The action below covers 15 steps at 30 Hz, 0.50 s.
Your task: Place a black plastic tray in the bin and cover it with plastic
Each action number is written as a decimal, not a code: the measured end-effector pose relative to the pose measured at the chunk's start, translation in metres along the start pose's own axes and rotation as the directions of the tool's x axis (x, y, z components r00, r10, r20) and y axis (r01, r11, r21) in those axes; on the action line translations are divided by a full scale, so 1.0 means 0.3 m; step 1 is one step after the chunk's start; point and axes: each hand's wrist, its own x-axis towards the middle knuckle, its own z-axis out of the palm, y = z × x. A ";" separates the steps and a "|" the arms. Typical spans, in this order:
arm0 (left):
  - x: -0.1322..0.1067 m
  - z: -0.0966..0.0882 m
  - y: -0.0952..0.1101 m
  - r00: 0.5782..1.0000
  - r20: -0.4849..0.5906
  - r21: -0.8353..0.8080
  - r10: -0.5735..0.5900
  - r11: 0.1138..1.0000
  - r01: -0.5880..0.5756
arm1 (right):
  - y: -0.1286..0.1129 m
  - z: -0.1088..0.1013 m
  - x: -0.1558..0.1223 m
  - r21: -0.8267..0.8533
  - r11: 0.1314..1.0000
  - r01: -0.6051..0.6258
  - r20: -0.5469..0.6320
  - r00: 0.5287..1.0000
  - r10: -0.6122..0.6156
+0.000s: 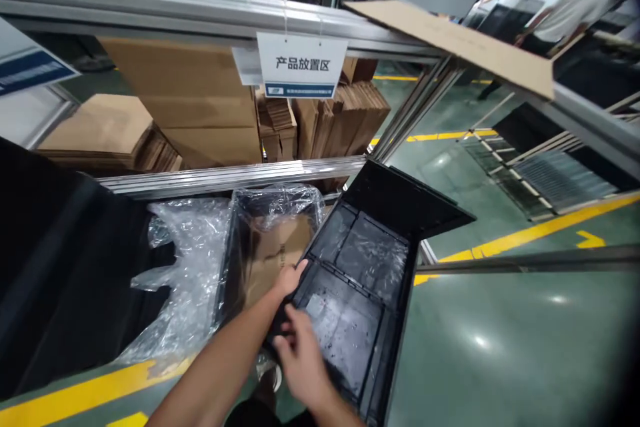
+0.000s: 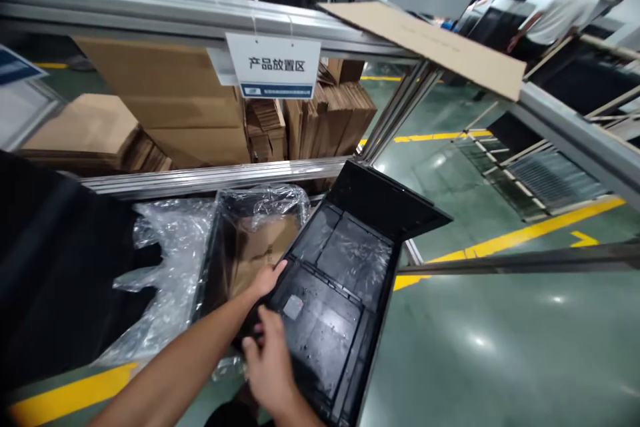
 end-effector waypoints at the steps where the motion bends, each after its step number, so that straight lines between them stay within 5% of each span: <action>1: -0.007 0.009 -0.012 1.000 -0.007 0.016 -0.009 1.000 0.009 | 0.068 -0.104 -0.005 -0.063 0.998 0.026 -0.131 0.991 -0.034; 3: -0.024 0.017 -0.027 1.000 -0.026 0.031 -0.012 0.999 0.012 | 0.240 -0.321 0.002 -0.194 0.976 -0.102 -0.541 0.841 -0.020; 5: -0.037 0.020 -0.031 0.999 -0.041 0.028 -0.008 1.000 0.009 | 0.425 -0.498 0.030 -0.038 0.902 -0.429 -0.703 0.653 0.281; 7: -0.043 0.019 -0.033 0.998 -0.064 0.017 -0.008 1.000 0.009 | 0.578 -0.595 0.069 0.258 0.716 -0.649 -0.405 0.600 0.690; 8: -0.045 0.018 -0.038 0.997 -0.081 0.012 -0.014 1.000 0.015 | 0.631 -0.612 0.090 0.319 0.622 -0.715 -0.259 0.565 0.783; 9: -0.050 0.013 -0.047 0.994 -0.103 0.008 -0.024 1.000 0.025 | 0.666 -0.614 0.110 0.324 0.566 -0.758 -0.156 0.548 0.822; 11: -0.071 -0.005 -0.081 0.986 -0.158 -0.003 -0.055 0.998 0.056 | 0.690 -0.587 0.144 0.238 0.584 -0.777 -0.149 0.565 0.812; 15: -0.190 -0.084 -0.201 0.951 -0.282 -0.056 -0.129 0.991 0.118 | 0.617 -0.506 0.227 0.061 0.755 -0.653 -0.213 0.730 0.649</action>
